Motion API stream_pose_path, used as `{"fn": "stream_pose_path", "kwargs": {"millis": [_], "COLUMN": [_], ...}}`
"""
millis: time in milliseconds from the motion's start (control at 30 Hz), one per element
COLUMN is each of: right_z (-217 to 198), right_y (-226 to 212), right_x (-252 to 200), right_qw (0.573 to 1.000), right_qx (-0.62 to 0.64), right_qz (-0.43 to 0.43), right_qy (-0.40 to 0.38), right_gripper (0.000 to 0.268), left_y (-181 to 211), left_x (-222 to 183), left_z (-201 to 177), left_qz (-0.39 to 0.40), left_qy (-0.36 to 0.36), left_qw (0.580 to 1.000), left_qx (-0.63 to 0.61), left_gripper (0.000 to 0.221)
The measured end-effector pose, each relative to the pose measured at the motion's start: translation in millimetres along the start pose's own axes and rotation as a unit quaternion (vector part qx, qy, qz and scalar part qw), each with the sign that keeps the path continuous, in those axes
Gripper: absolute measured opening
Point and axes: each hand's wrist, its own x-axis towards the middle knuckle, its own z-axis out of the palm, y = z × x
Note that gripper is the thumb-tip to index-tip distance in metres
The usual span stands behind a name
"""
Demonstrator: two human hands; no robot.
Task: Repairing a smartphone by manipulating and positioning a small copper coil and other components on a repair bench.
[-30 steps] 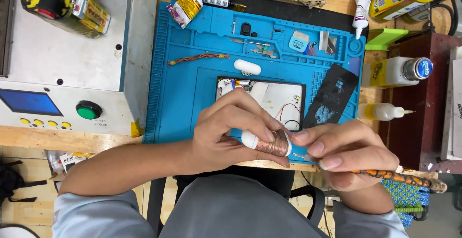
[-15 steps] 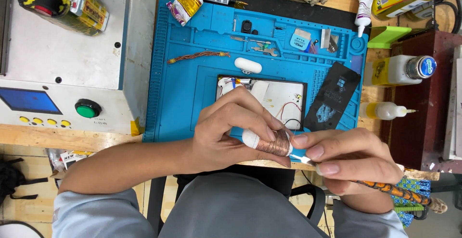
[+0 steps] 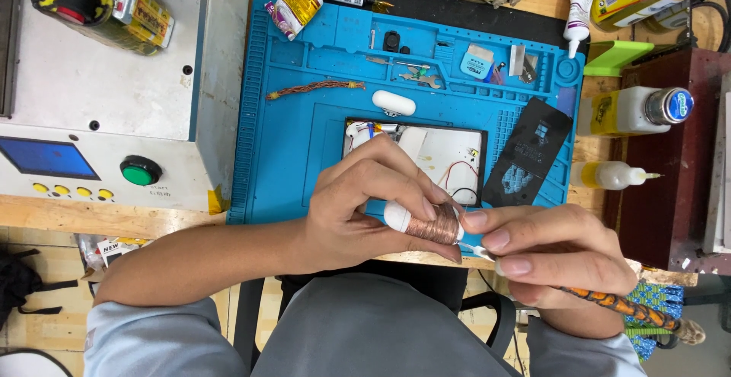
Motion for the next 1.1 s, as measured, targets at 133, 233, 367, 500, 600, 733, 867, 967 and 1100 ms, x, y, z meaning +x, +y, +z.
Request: {"fn": "stream_pose_path", "kwargs": {"millis": [133,233,367,500,600,733,867,967,1100], "right_z": [-2.1,1.3,-0.5,3.8,15.1,23.9,38.0,40.6,40.6], "right_y": [-1.4,-2.0,-3.6,3.8,17.7,26.6,12.6,13.8,26.9], "right_x": [-3.1,-1.7,-1.1,0.8,2.8,11.8,34.7,34.4,22.5], "right_qw": [1.000,1.000,1.000,0.999,0.991,0.982,0.971,0.925,0.908], "right_qx": [0.003,0.004,0.012,-0.037,-0.046,-0.017,0.016,0.038,0.262], "right_qz": [0.012,0.012,0.010,-0.013,-0.054,0.057,0.198,0.361,0.314], "right_qy": [-0.004,0.009,0.005,0.024,0.114,0.178,0.131,0.109,0.088], "right_gripper": [0.018,0.022,0.020,0.021,0.022,0.028,0.024,0.037,0.053], "left_y": [0.3,0.1,1.5,1.1,-1.2,-3.6,-5.9,-12.3,-15.5], "left_x": [0.0,-0.2,0.7,0.5,1.3,4.6,7.1,5.6,3.9], "left_z": [-0.4,-0.3,-0.3,0.1,-0.6,-1.9,-3.7,-5.8,-5.1], "left_qz": [-0.007,-0.005,-0.004,-0.011,-0.015,0.000,0.011,0.034,0.020], "left_qy": [0.000,-0.001,-0.001,0.005,0.003,0.012,0.019,-0.009,-0.009], "left_qw": [1.000,1.000,1.000,1.000,1.000,1.000,0.999,0.999,0.997], "left_qx": [0.000,-0.003,-0.003,-0.003,-0.001,-0.026,-0.025,0.037,0.079], "left_gripper": [0.053,0.053,0.053,0.051,0.049,0.051,0.050,0.048,0.044]}}
